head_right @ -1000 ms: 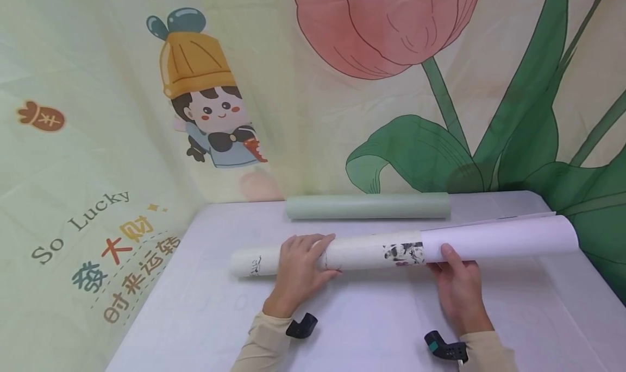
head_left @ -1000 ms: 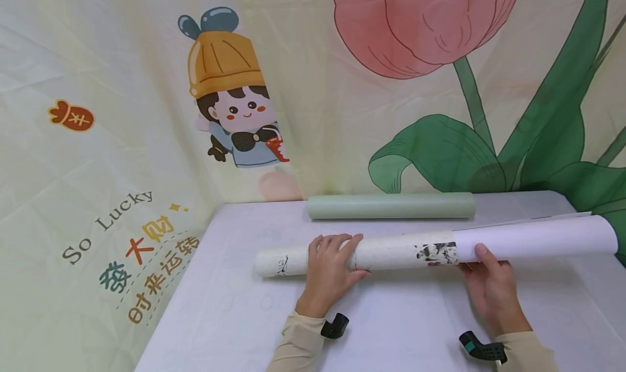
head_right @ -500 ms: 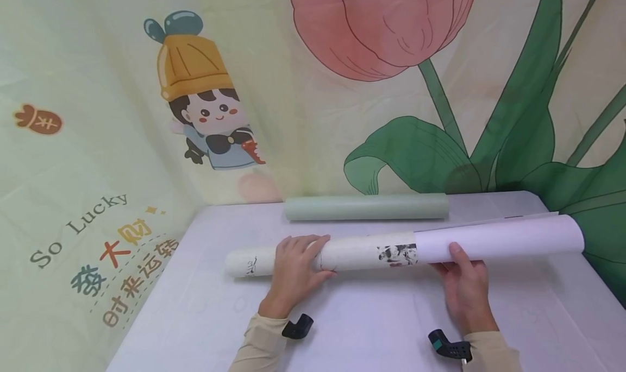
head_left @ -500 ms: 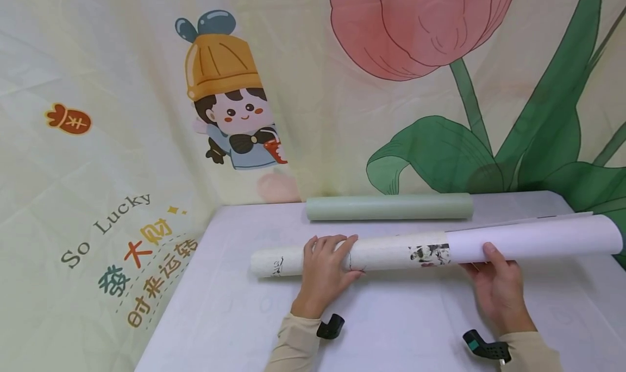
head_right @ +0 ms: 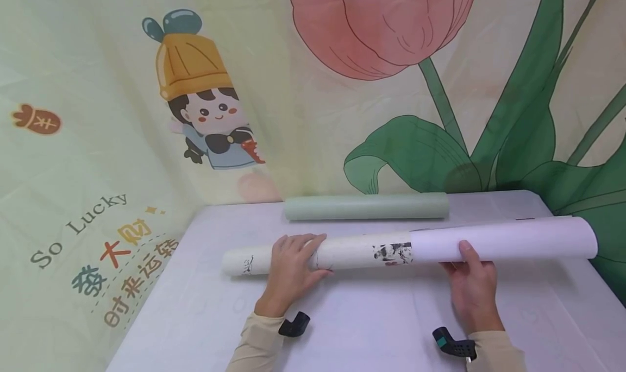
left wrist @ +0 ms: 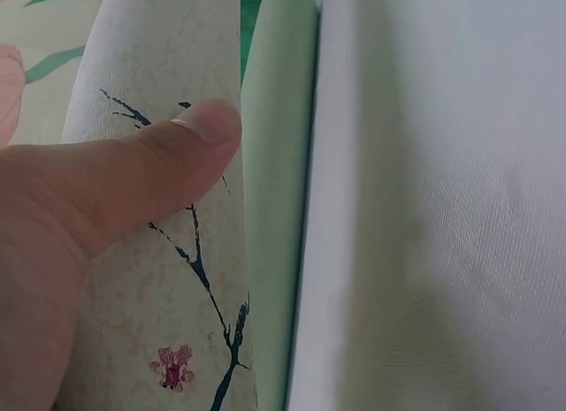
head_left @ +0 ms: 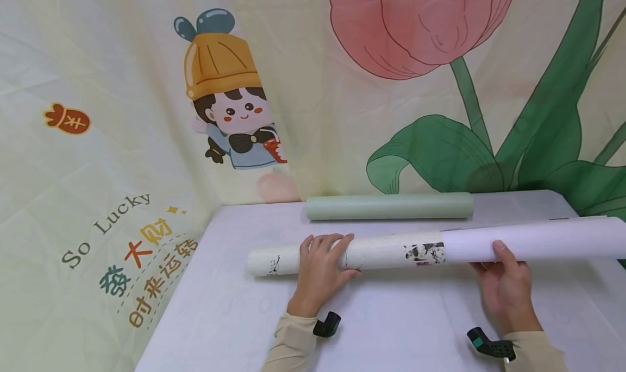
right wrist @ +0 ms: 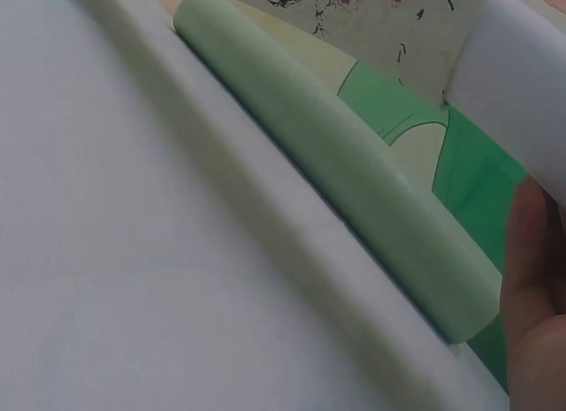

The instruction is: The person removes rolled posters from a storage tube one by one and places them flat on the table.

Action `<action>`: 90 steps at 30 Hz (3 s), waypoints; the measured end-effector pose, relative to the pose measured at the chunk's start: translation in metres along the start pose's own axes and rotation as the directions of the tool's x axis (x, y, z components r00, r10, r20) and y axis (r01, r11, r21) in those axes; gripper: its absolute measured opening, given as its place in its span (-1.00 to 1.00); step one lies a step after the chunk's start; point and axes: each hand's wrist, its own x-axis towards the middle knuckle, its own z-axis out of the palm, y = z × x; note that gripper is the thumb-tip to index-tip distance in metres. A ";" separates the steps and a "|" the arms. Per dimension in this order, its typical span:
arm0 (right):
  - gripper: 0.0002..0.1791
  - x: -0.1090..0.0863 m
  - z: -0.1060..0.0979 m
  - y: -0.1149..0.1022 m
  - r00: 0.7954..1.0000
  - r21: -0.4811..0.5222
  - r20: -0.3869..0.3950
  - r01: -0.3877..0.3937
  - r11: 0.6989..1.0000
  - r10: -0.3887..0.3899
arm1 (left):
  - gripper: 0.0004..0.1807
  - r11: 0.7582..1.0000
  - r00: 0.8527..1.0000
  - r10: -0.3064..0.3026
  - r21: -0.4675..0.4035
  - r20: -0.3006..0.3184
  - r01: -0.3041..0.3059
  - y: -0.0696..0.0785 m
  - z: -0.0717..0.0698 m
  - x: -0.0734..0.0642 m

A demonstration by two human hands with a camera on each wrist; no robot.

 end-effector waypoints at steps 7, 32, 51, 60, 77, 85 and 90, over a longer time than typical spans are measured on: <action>-0.36 0.003 -0.002 -0.002 0.999 0.058 0.022 0.032 0.998 -0.034 | -0.10 1.000 0.999 0.019 -0.004 -0.036 -0.019 -0.003 0.000 0.001; -0.35 0.012 -0.009 -0.011 0.992 0.187 -0.097 0.098 0.978 -0.081 | -0.12 1.000 0.996 -0.022 -0.021 -0.081 0.020 -0.019 0.000 0.000; -0.40 0.009 -0.006 0.004 0.996 0.031 -0.055 0.066 0.997 -0.064 | -0.14 0.999 0.997 -0.010 0.030 -0.079 0.012 -0.038 -0.022 -0.007; -0.40 0.008 -0.006 0.007 0.995 0.008 -0.090 0.034 0.999 -0.033 | -0.16 0.998 0.999 0.016 0.055 -0.047 -0.013 -0.053 -0.034 -0.014; -0.42 0.008 -0.004 0.007 0.993 -0.077 -0.110 0.028 0.997 -0.036 | -0.17 0.989 0.996 -0.043 0.144 0.074 0.032 -0.084 -0.060 -0.023; -0.45 0.008 -0.005 0.008 0.997 -0.095 -0.068 0.030 0.995 -0.036 | -0.19 0.982 0.978 -0.112 0.170 0.174 0.082 -0.095 -0.066 -0.027; -0.47 0.010 -0.003 0.007 0.998 -0.096 -0.055 0.024 0.995 -0.030 | -0.21 0.976 0.962 -0.175 0.163 0.207 0.143 -0.099 -0.068 -0.027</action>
